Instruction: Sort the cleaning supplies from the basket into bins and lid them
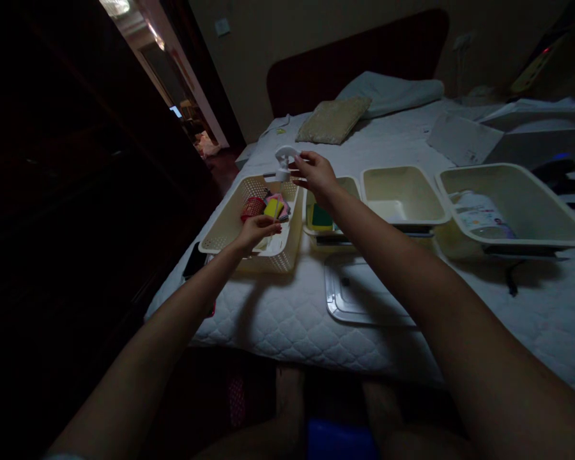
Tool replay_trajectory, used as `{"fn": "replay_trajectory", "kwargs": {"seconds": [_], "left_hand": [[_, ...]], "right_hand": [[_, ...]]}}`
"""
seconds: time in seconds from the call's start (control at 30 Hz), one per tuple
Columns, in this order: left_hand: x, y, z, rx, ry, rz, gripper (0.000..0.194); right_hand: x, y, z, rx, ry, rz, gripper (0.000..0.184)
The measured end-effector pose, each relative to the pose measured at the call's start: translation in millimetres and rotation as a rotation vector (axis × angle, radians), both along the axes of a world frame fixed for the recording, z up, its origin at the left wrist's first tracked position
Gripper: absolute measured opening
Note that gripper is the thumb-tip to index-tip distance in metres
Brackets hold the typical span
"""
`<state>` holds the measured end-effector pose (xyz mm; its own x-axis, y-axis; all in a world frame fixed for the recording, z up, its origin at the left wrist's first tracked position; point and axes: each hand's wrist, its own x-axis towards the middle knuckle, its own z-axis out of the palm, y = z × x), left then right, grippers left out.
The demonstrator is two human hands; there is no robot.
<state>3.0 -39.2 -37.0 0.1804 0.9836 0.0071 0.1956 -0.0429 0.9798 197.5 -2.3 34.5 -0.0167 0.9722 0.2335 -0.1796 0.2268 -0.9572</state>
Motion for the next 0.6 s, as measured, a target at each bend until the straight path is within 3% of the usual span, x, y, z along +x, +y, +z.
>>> {"fn": "replay_trajectory", "kwargs": {"seconds": [0.27,0.6], "left_hand": [[-12,0,1.3,0.007,0.156,0.083,0.014],[-14,8,-12.4,0.021,0.250,0.054,0.026]], "right_hand": [[24,-8,-7.6,-0.125,0.013,-0.049,0.004],[27,-16,-7.3,-0.205,-0.028,-0.006,0.008]]}}
